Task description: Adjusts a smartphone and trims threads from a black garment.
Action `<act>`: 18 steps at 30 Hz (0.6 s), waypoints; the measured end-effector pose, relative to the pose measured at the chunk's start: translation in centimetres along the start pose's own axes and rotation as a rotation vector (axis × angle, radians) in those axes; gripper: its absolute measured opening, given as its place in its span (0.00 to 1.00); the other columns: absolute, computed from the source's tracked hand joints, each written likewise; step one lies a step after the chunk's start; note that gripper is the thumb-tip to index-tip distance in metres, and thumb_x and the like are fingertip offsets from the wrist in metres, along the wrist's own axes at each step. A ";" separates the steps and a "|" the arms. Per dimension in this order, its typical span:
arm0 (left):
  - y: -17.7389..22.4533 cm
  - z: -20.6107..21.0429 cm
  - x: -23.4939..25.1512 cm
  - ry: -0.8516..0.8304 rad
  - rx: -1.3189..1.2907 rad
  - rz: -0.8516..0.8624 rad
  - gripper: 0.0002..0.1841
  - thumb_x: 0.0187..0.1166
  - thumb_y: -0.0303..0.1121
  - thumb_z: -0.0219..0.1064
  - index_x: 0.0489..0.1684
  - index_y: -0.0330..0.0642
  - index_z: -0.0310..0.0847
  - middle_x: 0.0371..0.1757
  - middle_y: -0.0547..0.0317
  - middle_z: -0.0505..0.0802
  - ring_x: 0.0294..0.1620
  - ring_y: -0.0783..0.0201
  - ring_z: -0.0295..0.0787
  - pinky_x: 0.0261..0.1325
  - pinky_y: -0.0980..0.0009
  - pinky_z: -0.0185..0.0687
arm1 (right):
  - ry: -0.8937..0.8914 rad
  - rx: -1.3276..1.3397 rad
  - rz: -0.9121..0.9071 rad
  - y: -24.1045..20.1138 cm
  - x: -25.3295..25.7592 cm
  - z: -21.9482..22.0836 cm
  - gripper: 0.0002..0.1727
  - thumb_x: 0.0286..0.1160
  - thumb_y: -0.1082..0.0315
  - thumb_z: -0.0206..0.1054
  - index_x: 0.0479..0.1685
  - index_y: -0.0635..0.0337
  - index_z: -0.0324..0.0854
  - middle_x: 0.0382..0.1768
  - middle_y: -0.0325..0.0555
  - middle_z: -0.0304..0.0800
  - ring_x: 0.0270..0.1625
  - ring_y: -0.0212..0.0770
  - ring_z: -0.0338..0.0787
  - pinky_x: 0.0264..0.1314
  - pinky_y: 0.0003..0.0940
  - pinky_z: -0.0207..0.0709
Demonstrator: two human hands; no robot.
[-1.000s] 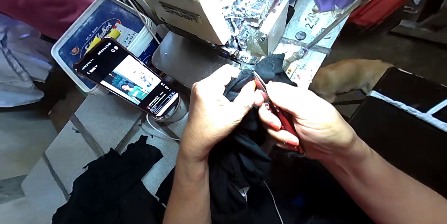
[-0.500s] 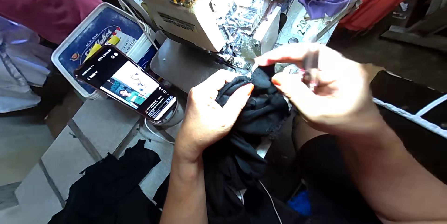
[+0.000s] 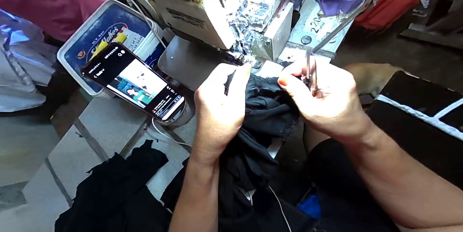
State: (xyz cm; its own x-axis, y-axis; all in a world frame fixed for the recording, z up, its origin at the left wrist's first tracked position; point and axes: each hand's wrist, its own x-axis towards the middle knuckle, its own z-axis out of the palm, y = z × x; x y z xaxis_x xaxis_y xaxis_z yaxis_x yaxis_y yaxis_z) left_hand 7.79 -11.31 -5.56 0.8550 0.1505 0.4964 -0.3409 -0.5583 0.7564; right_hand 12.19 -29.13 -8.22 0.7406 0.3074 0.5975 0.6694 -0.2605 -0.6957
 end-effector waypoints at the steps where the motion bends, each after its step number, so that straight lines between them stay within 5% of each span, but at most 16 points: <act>1: 0.0 -0.1 0.0 -0.032 -0.007 0.001 0.07 0.85 0.25 0.61 0.37 0.35 0.84 0.30 0.69 0.83 0.30 0.88 0.77 0.36 0.91 0.73 | 0.018 0.009 0.021 0.1 -0.1 0.2 0.09 0.80 0.70 0.65 0.36 0.68 0.84 0.30 0.35 0.79 0.32 0.12 0.72 0.37 0.04 0.65; 6: -0.2 -1.6 0.2 -0.236 -0.063 -0.031 0.07 0.74 0.29 0.72 0.44 0.39 0.86 0.35 0.71 0.90 0.36 0.87 0.85 0.42 0.89 0.82 | 0.063 0.027 -0.025 0.3 0.3 0.6 0.07 0.79 0.72 0.67 0.37 0.69 0.85 0.35 0.39 0.81 0.39 0.16 0.76 0.44 0.07 0.69; 9: -0.2 -1.7 0.1 -0.215 -0.029 -0.059 0.09 0.67 0.27 0.76 0.43 0.39 0.88 0.37 0.71 0.92 0.38 0.87 0.87 0.44 0.89 0.83 | 0.035 0.039 -0.034 -0.1 0.1 0.0 0.26 0.87 0.54 0.61 0.62 0.74 0.80 0.51 0.49 0.84 0.49 0.23 0.81 0.52 0.14 0.75; 12: -0.4 -1.6 0.1 -0.184 -0.016 -0.055 0.09 0.66 0.26 0.76 0.42 0.38 0.88 0.37 0.69 0.92 0.39 0.87 0.86 0.45 0.89 0.82 | -0.009 0.303 0.067 -1.6 -0.8 -0.9 0.41 0.90 0.36 0.43 0.79 0.67 0.69 0.50 0.32 0.76 0.39 0.15 0.74 0.38 0.10 0.70; 15: -0.5 -1.5 0.2 -0.181 -0.028 -0.052 0.10 0.66 0.26 0.75 0.43 0.38 0.87 0.36 0.70 0.91 0.36 0.87 0.86 0.42 0.90 0.82 | -0.177 0.750 0.325 -3.2 -2.0 -0.9 0.20 0.90 0.50 0.53 0.64 0.52 0.82 0.31 0.22 0.80 0.23 0.13 0.72 0.21 0.08 0.67; 18: -0.6 -1.4 0.3 -0.185 -0.057 -0.040 0.09 0.66 0.26 0.75 0.42 0.37 0.87 0.35 0.69 0.90 0.34 0.86 0.86 0.40 0.89 0.82 | -0.331 1.015 0.681 -3.7 -2.0 -0.3 0.18 0.93 0.63 0.42 0.52 0.55 0.80 0.24 0.27 0.78 0.16 0.15 0.72 0.17 0.08 0.68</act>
State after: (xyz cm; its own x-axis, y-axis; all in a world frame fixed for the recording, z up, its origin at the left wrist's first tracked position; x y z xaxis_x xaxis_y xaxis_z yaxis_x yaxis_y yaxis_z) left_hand 7.71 -9.77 -5.24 0.9237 0.0163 0.3828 -0.3224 -0.5066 0.7996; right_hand 8.22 -29.04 -6.70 0.7684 0.6394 -0.0266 -0.2945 0.3164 -0.9017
